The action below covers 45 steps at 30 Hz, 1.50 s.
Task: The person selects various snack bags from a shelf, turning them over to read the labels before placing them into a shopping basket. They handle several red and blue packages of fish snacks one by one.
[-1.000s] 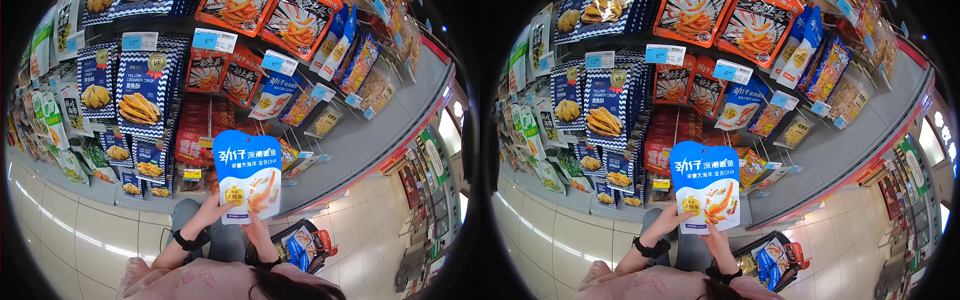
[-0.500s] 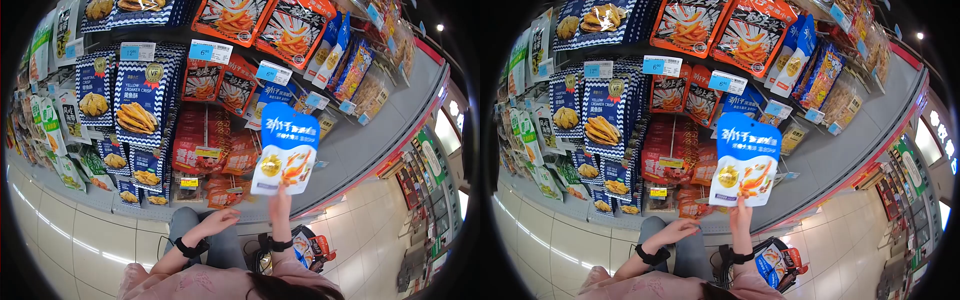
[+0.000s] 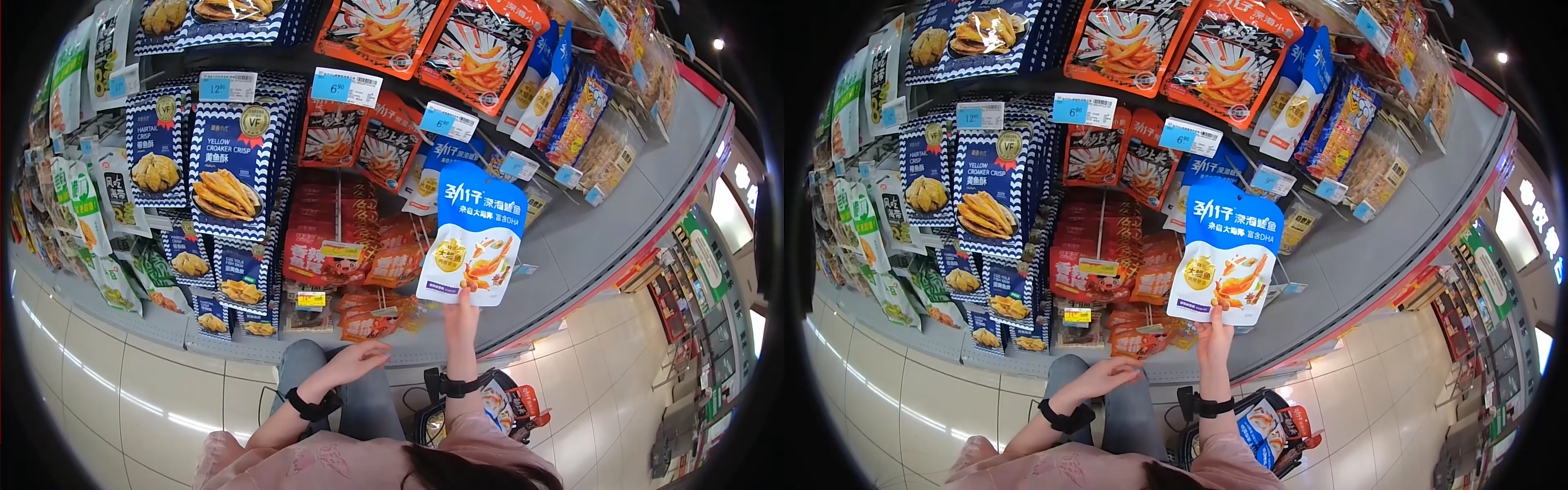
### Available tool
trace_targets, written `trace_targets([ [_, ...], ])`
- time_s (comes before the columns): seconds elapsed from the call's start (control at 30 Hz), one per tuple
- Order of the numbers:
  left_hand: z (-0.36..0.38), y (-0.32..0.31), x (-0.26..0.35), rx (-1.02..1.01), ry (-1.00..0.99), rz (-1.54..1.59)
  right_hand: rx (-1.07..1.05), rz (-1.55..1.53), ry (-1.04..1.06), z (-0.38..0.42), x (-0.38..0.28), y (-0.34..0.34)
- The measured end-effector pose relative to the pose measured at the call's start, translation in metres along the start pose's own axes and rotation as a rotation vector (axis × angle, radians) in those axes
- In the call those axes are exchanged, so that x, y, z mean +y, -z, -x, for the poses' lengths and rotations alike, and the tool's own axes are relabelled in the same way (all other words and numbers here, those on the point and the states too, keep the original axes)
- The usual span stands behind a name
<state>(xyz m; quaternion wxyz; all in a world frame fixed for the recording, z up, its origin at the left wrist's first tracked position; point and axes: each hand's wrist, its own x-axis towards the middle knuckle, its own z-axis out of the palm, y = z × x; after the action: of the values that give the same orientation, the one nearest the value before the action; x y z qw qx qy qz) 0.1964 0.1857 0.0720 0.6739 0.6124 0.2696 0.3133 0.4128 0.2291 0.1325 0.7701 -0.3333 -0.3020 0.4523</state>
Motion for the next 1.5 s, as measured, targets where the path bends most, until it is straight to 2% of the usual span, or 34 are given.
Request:
trace_targets([
  [0.3, -0.001, -0.001, -0.002, -0.027, 0.007, -0.023, 0.004, -0.035, 0.028, -0.013, -0.005, 0.006],
  [0.6, -0.001, 0.0, -0.002, -0.004, -0.017, -0.017, 0.027, -0.036, -0.038, -0.021, -0.001, 0.004],
  [0.77, -0.001, -0.001, -0.001, 0.011, -0.02, -0.01, 0.006, -0.171, -0.131, -0.024, -0.005, 0.004],
  [0.93, -0.001, -0.003, -0.002, 0.034, -0.03, 0.043, 0.012, -0.129, -0.137, -0.031, -0.008, -0.006],
  [1.13, -0.001, -0.003, -0.003, 0.028, -0.018, 0.014, -0.032, -0.139, -0.302, -0.08, 0.005, 0.003],
  [1.23, 0.001, -0.003, 0.001, 0.019, -0.033, 0.002, -0.009, -0.23, -0.567, -0.121, 0.015, 0.012],
  [1.37, 0.0, -0.004, 0.001, 0.008, -0.006, 0.038, 0.163, -0.113, -0.415, -0.152, 0.025, -0.013],
  [1.5, 0.0, -0.003, 0.001, 0.01, -0.013, 0.017, 0.187, -0.016, -0.435, -0.177, 0.036, -0.022],
])
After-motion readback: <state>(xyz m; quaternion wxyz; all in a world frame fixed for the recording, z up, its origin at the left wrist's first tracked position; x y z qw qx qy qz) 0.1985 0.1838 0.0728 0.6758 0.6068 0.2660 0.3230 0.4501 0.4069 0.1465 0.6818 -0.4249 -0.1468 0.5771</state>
